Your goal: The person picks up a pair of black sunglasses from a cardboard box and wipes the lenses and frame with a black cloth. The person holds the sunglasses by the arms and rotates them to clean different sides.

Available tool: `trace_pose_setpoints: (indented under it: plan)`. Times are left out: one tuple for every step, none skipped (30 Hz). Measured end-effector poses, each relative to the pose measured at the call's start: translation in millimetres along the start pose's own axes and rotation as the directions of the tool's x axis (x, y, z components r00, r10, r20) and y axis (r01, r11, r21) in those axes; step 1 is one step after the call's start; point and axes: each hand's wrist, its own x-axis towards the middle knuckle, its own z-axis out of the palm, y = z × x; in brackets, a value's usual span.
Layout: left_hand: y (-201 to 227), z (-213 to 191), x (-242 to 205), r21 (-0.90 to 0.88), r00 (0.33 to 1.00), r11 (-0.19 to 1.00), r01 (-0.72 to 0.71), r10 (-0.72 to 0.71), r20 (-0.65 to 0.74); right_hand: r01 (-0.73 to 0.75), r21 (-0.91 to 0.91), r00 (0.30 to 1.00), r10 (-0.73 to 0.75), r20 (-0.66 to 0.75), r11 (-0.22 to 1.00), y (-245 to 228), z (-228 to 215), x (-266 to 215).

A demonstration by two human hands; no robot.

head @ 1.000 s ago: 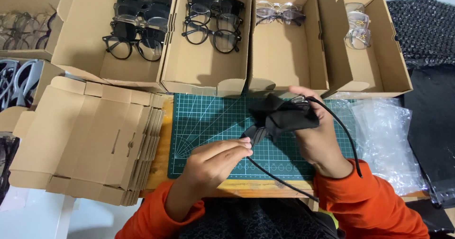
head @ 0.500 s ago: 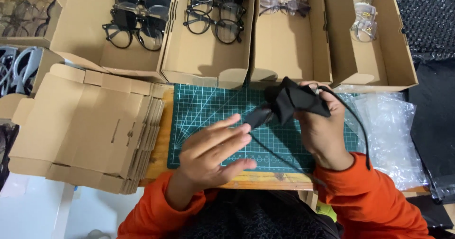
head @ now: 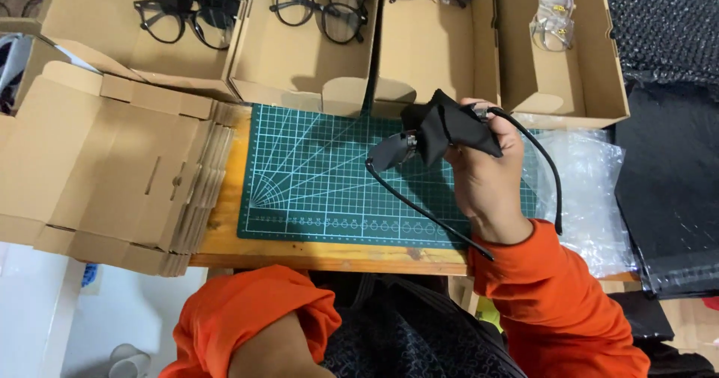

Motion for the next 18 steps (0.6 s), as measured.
trace_pose_setpoints:
  plan:
    - [14, 6, 1, 0.008, 0.998, 0.999, 0.035, -0.034, -0.043, -0.003, 0.0, 1.0, 0.003, -0.001, 1.0, 1, -1, 0]
    - [13, 5, 2, 0.013, 0.994, 0.998, 0.068, -0.067, -0.084, -0.006, -0.003, 1.0, 0.006, -0.001, 1.0, 0, -1, 0]
    - [12, 3, 2, 0.017, 0.987, 0.995, 0.102, -0.099, -0.125, -0.01, -0.005, 1.0, 0.01, -0.002, 1.0, -1, -1, 0]
    - [11, 1, 2, 0.016, 0.977, 0.991, 0.134, -0.13, -0.166, -0.017, -0.008, 1.0, 0.017, -0.003, 1.0, -1, -1, 0]
    - [16, 4, 5, 0.014, 0.965, 0.986, 0.167, -0.16, -0.207, -0.025, -0.011, 1.0, 0.025, -0.004, 1.0, -3, -1, -2]
    - [21, 7, 9, 0.015, 0.95, 0.98, 0.199, -0.189, -0.248, -0.029, -0.013, 1.0, 0.029, -0.002, 0.999, -5, 0, -2]
    - [27, 10, 12, 0.014, 0.933, 0.973, 0.231, -0.217, -0.288, -0.034, -0.015, 0.999, 0.034, 0.0, 0.999, -8, 1, -3]
    - [29, 10, 12, 0.011, 0.912, 0.965, 0.263, -0.244, -0.33, -0.039, -0.015, 0.999, 0.039, 0.002, 0.999, -7, 1, -3]
    - [30, 10, 12, 0.007, 0.888, 0.956, 0.294, -0.271, -0.371, -0.043, -0.014, 0.999, 0.043, 0.005, 0.999, -7, 1, -4]
    - [33, 9, 12, 0.006, 0.862, 0.945, 0.328, -0.296, -0.411, -0.043, -0.014, 0.999, 0.043, 0.008, 0.999, -7, 1, -3]
    - [33, 8, 11, 0.004, 0.833, 0.933, 0.361, -0.321, -0.45, -0.043, -0.013, 0.999, 0.043, 0.011, 0.999, -8, 2, -3]
    - [33, 6, 9, -0.002, 0.801, 0.919, 0.395, -0.345, -0.49, -0.042, -0.01, 0.999, 0.042, 0.012, 0.999, -9, 3, -3]
    - [33, 5, 8, -0.009, 0.765, 0.903, 0.429, -0.368, -0.528, -0.042, -0.008, 0.999, 0.042, 0.014, 0.999, -10, 4, -3]
    - [34, 4, 8, -0.014, 0.729, 0.887, 0.462, -0.389, -0.564, -0.038, -0.007, 0.999, 0.038, 0.015, 0.999, -10, 4, -3]
    - [35, 3, 7, -0.021, 0.69, 0.869, 0.495, -0.407, -0.599, -0.035, -0.005, 0.999, 0.035, 0.017, 0.999, -10, 4, -3]
    - [35, 3, 6, -0.032, 0.65, 0.852, 0.523, -0.423, -0.631, -0.035, -0.005, 0.999, 0.036, 0.02, 0.999, -10, 4, -4]
    - [37, 5, 6, -0.045, 0.608, 0.834, 0.55, -0.437, -0.662, -0.036, -0.005, 0.999, 0.036, 0.022, 0.999, -10, 4, -3]
    - [38, 7, 5, -0.063, 0.565, 0.816, 0.574, -0.45, -0.692, -0.042, -0.005, 0.999, 0.043, 0.025, 0.999, -9, 4, -3]
